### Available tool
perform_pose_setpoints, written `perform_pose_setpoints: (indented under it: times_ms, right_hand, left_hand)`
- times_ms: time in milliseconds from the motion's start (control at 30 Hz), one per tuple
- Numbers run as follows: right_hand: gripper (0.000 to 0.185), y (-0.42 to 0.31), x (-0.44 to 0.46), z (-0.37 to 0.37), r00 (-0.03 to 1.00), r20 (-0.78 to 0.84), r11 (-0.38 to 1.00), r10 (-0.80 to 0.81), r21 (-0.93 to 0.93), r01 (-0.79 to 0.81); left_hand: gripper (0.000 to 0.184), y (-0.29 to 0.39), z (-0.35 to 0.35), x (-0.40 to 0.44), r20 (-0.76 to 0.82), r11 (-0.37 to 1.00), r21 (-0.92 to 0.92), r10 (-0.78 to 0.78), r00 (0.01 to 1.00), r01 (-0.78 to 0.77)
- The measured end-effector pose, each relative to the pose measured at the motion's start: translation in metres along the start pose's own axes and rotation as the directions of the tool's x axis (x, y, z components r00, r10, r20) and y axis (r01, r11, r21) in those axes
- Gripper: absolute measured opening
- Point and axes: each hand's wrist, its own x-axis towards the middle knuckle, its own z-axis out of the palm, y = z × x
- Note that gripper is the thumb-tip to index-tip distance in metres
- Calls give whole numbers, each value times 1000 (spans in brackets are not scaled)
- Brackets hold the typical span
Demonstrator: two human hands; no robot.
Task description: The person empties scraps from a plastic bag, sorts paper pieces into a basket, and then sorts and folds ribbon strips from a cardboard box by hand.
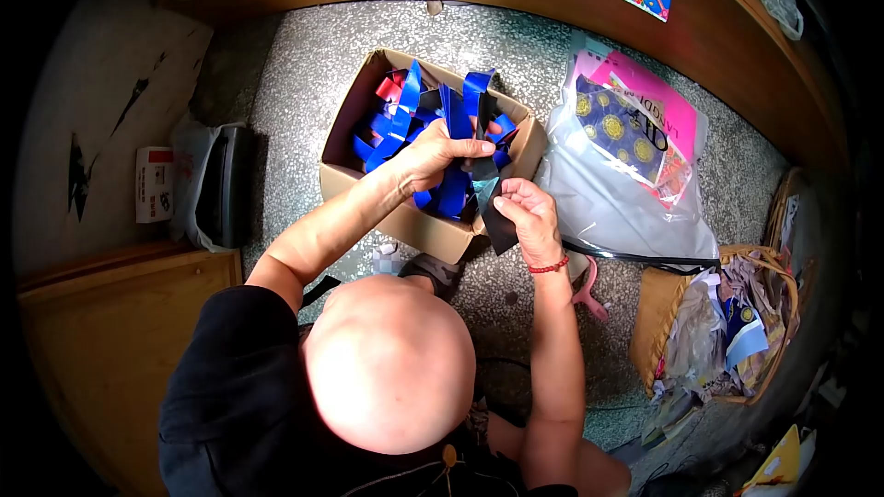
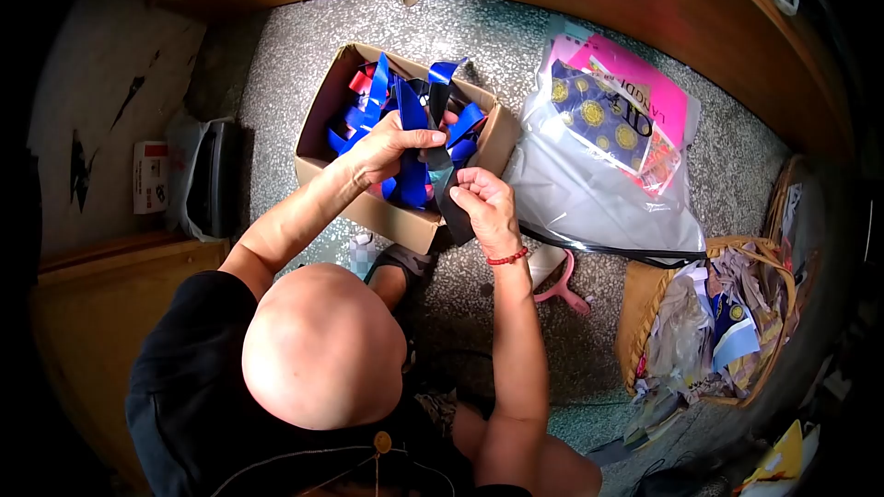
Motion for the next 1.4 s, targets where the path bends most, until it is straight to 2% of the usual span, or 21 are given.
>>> perform_pose_setpoints:
  times_ms: [67, 100, 200, 333, 400, 467, 500, 567, 700, 767, 800, 833, 900, 967, 1033, 1100, 1167, 1233, 1267, 1367, 1400]
  right_hand:
    - [30, 1, 2, 0, 1000, -4, 997, -9, -71, 8]
    - [53, 1, 4, 3, 984, 11, 971, -179, -156, 179]
    - [79, -13, -1, 16, 964, 15, 858, -265, -452, 243]
    - [72, -3, 3, 18, 977, -100, 846, -186, -522, 107]
    - [64, -2, 3, 20, 986, -150, 916, -74, -400, 8]
    - [59, 8, 2, 21, 989, -117, 928, -91, -370, 42]
    - [55, 14, 2, 22, 990, -89, 939, -110, -336, 74]
    - [48, 21, 4, 24, 985, -131, 931, -116, -358, 63]
    - [44, 28, 7, 18, 989, -121, 980, -79, -194, 55]
    - [33, 26, 6, 16, 977, -171, 982, -128, -162, 100]
    - [21, 12, 0, 20, 983, -184, 1000, -17, 12, 20]
    - [10, 12, 0, 17, 979, -201, 999, -16, 42, 25]
    - [7, 6, -2, 14, 969, -246, 992, -22, 113, 51]
    - [5, 3, -3, 10, 973, -232, 975, -7, 213, 57]
    - [6, 10, 0, 6, 968, -251, 952, -26, 287, 101]
    - [10, 12, 2, 6, 951, -305, 948, -40, 289, 132]
    - [14, 7, 2, 8, 932, -358, 944, -53, 288, 164]
    - [11, -4, 1, 10, 955, -296, 919, -12, 374, 128]
    - [12, -5, 1, 7, 958, -286, 933, 6, 347, 98]
    - [13, -12, 10, 8, 954, -298, 926, -41, 348, 148]
    - [15, -13, 14, 6, 955, -291, 938, -53, 313, 148]
  left_hand:
    - [26, -4, 2, -1, 23, 1000, 16, 23, 999, -23]
    - [24, -9, 3, -2, 46, 998, 31, 47, 998, -48]
    - [19, -29, 16, -5, 70, 993, 108, 38, 997, -46]
    - [13, -42, 19, -2, 89, 945, 319, 46, 995, -73]
    - [13, -39, 18, -1, 67, 928, 367, 41, 997, -62]
    - [12, -35, 16, -2, 36, 913, 406, 36, 999, -47]
    - [11, -39, 17, 0, 15, 938, 320, 133, 991, -130]
    - [10, -39, 22, -2, -5, 985, 161, 67, 998, -65]
    - [9, -33, 29, 1, -2, 995, 73, 64, 998, -64]
    - [13, -27, 25, 10, 43, 974, 109, 193, 980, -197]
    - [23, -18, 22, 9, -72, 963, 168, 225, 972, -211]
    - [36, -10, 16, 11, -170, 917, 304, 318, 932, -258]
    - [47, -13, -10, 31, -306, 834, 430, 494, 814, -344]
    - [53, -31, -51, 66, -417, 778, 609, 481, 771, -156]
    - [46, -37, -57, 82, -419, 753, 637, 518, 746, -166]
    - [34, -36, -55, 88, -393, 904, 419, 259, 883, -78]
    - [28, -38, -53, 87, -370, 903, 420, 262, 891, -92]
    - [16, -41, -51, 83, -329, 899, 423, 269, 905, -113]
    - [11, -42, -49, 78, -306, 893, 418, 313, 899, -168]
    - [13, -27, -30, 48, -188, 882, 400, 345, 920, -249]
    - [14, -21, -22, 38, -140, 907, 352, 298, 944, -234]
